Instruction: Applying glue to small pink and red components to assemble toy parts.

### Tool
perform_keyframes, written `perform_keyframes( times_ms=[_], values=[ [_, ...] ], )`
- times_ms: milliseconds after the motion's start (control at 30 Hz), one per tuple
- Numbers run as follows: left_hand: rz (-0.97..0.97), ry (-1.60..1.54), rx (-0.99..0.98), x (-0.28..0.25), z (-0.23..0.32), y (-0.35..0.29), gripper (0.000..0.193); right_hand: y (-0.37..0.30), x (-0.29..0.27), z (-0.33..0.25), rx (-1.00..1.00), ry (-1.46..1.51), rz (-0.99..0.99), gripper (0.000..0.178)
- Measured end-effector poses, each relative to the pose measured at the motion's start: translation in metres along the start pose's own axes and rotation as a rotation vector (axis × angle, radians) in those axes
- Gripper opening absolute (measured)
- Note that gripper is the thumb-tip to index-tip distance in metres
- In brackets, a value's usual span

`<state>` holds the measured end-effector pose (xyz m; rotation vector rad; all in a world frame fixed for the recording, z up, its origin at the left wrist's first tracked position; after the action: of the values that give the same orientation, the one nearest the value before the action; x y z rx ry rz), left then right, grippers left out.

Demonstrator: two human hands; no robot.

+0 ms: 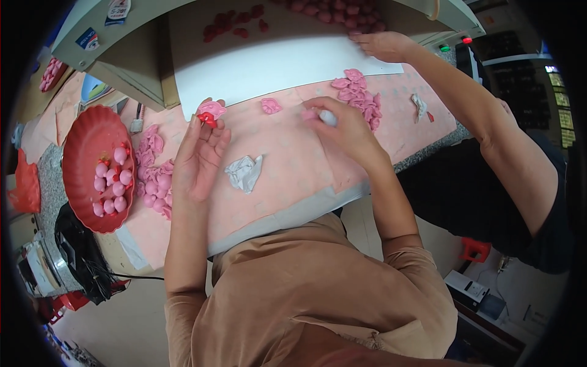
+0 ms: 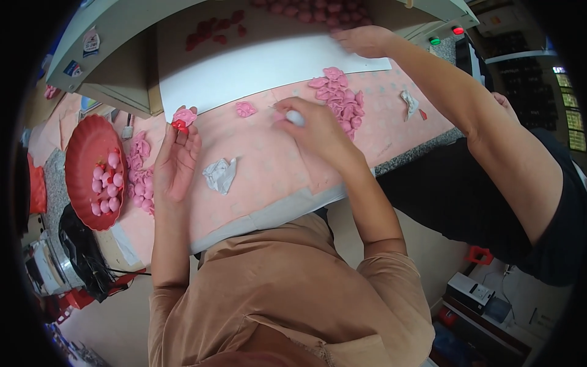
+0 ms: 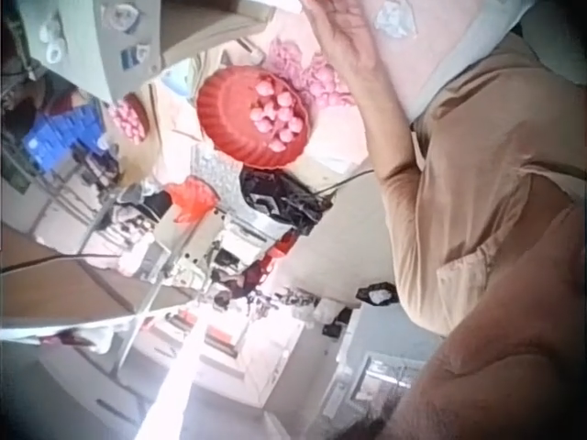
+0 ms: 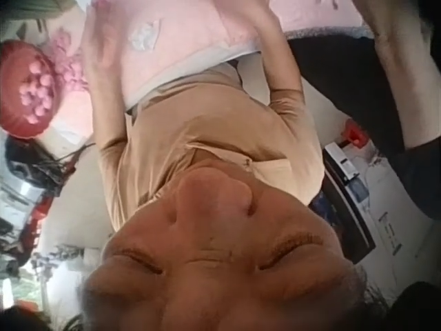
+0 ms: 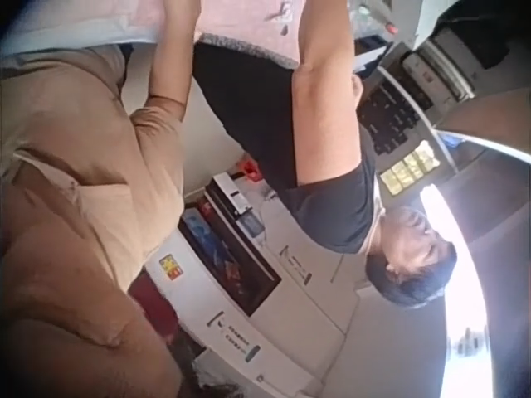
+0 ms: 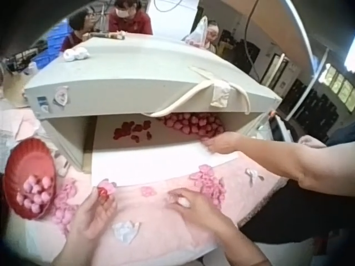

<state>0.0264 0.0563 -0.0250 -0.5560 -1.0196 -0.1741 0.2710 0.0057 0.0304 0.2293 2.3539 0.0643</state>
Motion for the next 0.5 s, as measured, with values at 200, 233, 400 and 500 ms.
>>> perform_keyframes(
  times_ms=[200,233,400,500],
  values=[
    [0.021,-0.037,-0.033,-0.01,-0.003,0.005,0.036,-0.001,0.032,-0.014,-0.124,0.13,-0.203,0.029],
    [0.002,-0.059,-0.039,-0.008,-0.001,0.006,0.034,0.002,0.026,-0.015,-0.139,0.037,-0.102,0.029],
    [0.017,-0.049,-0.066,-0.005,-0.007,0.001,0.037,-0.003,0.025,-0.018,-0.113,-0.173,0.003,0.026],
    [0.022,-0.011,-0.07,-0.005,-0.009,-0.001,0.041,-0.005,0.032,-0.021,-0.144,-0.175,0.005,0.027]
  ],
)
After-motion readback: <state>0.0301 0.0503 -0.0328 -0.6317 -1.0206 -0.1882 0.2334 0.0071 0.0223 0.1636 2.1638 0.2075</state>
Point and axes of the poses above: each hand's wrist, its own y-axis towards the middle knuckle, its own x-axis out of the palm, z = x × y, the point moved 7 cm from there along y, towards the middle knuckle, and after that the axes turned 9 degrees about z, right-handed, at the moved point
